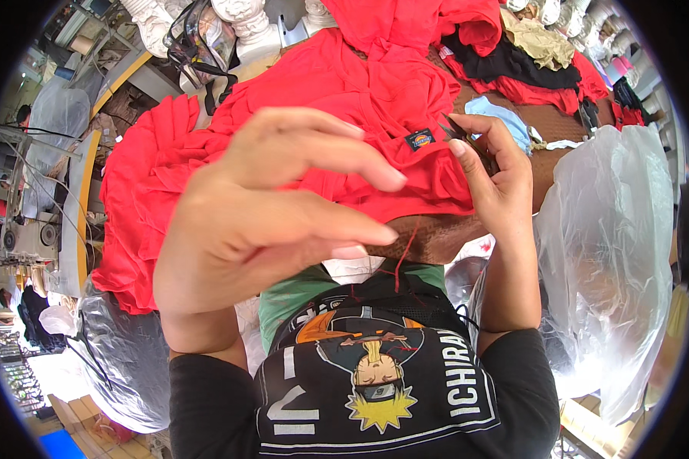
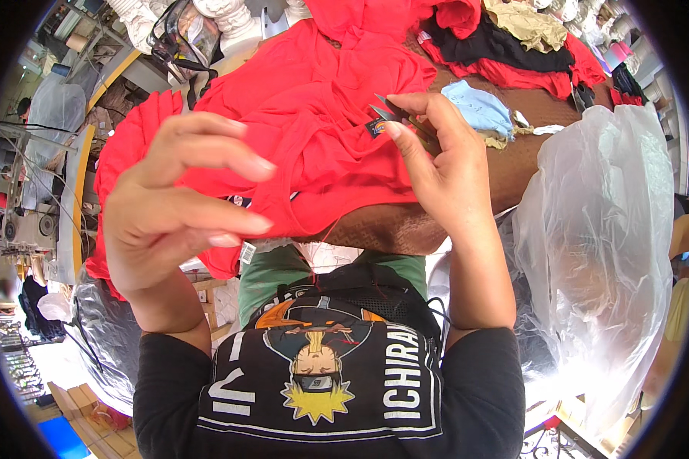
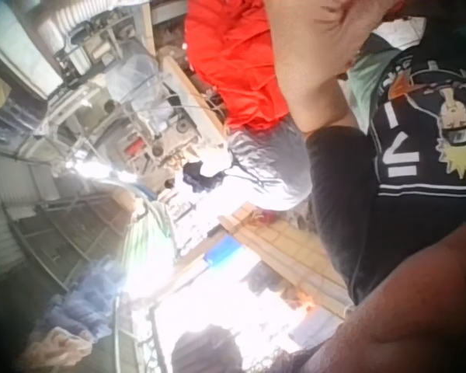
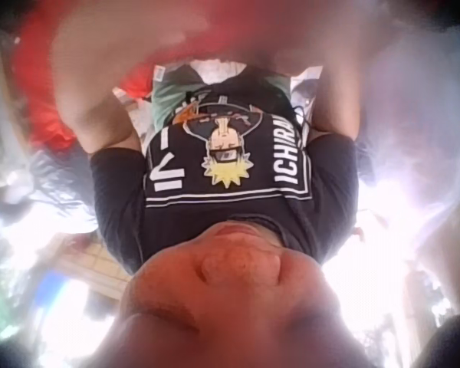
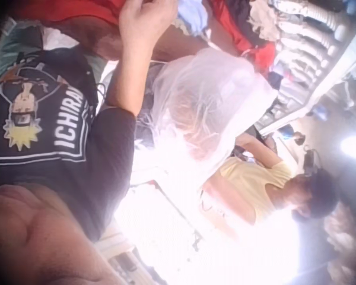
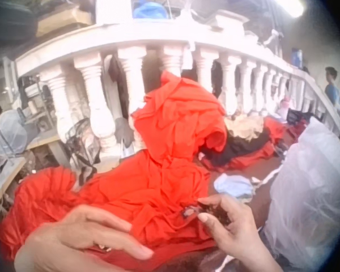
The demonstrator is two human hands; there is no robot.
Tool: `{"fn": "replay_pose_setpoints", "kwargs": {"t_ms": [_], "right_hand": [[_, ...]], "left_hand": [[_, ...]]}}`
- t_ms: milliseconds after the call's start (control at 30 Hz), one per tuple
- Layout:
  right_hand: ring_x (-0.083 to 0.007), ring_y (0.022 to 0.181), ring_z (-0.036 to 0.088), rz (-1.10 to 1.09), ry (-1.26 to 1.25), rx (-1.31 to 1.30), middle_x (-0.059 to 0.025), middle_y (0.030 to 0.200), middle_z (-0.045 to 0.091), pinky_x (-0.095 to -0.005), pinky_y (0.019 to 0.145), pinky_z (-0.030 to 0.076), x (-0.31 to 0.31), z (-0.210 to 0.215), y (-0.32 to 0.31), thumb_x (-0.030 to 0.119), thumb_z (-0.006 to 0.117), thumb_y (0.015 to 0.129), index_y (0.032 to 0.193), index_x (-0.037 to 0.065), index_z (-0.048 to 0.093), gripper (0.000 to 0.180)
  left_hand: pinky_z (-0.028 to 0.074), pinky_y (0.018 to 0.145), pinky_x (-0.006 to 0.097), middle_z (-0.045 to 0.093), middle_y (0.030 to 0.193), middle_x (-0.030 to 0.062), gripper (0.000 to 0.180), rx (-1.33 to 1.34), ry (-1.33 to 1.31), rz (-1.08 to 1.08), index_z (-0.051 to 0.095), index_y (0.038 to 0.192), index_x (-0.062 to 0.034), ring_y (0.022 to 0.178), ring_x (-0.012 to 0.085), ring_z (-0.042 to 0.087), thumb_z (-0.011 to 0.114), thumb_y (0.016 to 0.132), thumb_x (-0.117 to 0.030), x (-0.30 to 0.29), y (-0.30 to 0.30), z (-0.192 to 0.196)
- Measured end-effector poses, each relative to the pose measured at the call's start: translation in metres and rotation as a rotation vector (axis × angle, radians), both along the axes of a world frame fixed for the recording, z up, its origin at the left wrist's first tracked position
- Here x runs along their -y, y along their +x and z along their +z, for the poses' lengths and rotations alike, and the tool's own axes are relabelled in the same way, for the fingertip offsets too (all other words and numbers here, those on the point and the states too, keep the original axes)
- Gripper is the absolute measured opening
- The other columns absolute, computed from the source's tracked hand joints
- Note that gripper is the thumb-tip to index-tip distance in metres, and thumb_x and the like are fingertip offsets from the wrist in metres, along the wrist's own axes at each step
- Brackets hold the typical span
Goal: The person uses snips to trim excess threads from the seams and labels of red garments on a work table, turning the items over to check different areas.
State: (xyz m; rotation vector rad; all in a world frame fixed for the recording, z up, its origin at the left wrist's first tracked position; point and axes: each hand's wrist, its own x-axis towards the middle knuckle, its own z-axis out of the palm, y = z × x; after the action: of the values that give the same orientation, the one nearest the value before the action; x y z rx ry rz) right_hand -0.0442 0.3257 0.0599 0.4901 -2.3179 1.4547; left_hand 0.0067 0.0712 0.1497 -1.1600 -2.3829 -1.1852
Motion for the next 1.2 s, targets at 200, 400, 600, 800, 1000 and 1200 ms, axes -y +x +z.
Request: {"fn": "replay_pose_setpoints", "kwargs": {"t_ms": [200,400,600,800,1000,1200], "right_hand": [[-0.0145,0.077,0.058,0.001,-0.033,0.03,-0.0072,0.09,0.064,-0.0265,0.07,0.046,0.0,-0.013,-0.003,0.009,0.071,0.084,0.107,0.002,0.064,0.025],[-0.0185,0.072,0.063,0.029,0.084,0.115,-0.0103,0.085,0.067,-0.0295,0.068,0.049,0.007,-0.027,-0.008,0.012,0.073,0.081,0.099,0.003,0.067,0.021],[-0.0212,0.076,0.067,0.111,0.284,0.205,-0.0133,0.086,0.069,-0.0308,0.068,0.05,0.011,-0.051,-0.008,0.005,0.068,0.081,0.102,0.003,0.067,0.021],[-0.0269,0.078,0.068,0.139,0.273,0.229,-0.0149,0.088,0.069,-0.0342,0.07,0.051,0.01,-0.054,-0.01,0.002,0.064,0.079,0.103,0.005,0.067,0.024],[-0.0327,0.083,0.068,0.06,0.116,0.162,-0.0166,0.09,0.069,-0.0384,0.072,0.052,0.025,-0.068,-0.027,0.012,0.065,0.082,0.107,0.008,0.068,0.025],[-0.0285,0.083,0.067,0.032,0.501,0.334,-0.017,0.088,0.069,-0.0371,0.075,0.051,0.038,-0.059,-0.034,0.023,0.069,0.084,0.104,0.004,0.068,0.028]], "left_hand": [[0.042,0.097,0.041,0.064,0.105,0.0147,0.019,0.146,0.237,0.13,0.067,0.094,-0.0028,0.105,0.0253,0.058,0.07,0.08,-0.014,0.012,-0.008,-0.021],[0.044,0.094,0.031,0.065,0.105,0.0083,0.015,0.114,0.003,0.362,0.067,0.098,-0.0029,0.104,0.0195,0.061,0.068,0.083,-0.005,0.002,-0.038,-0.078],[0.048,0.088,0.033,0.066,0.106,0.0106,0.017,0.299,-0.019,0.34,0.068,0.1,-0.0043,0.102,0.0247,0.063,0.069,0.084,-0.009,-0.007,-0.021,-0.118],[0.05,0.089,0.037,0.066,0.114,0.0129,0.024,0.767,-0.38,-0.112,0.068,0.106,-0.0049,0.105,0.0299,0.063,0.067,0.086,-0.018,-0.012,0.017,-0.123],[0.043,0.099,0.042,0.061,0.123,0.0133,0.031,0.085,-0.179,0.31,0.066,0.114,-0.007,0.12,0.0303,0.053,0.066,0.087,-0.023,-0.017,-0.063,-0.122],[0.038,0.103,0.043,0.057,0.128,0.0094,0.029,-0.106,-0.586,0.511,0.068,0.11,-0.0107,0.129,0.0305,0.043,0.068,0.082,-0.021,-0.03,-0.098,-0.138]]}}
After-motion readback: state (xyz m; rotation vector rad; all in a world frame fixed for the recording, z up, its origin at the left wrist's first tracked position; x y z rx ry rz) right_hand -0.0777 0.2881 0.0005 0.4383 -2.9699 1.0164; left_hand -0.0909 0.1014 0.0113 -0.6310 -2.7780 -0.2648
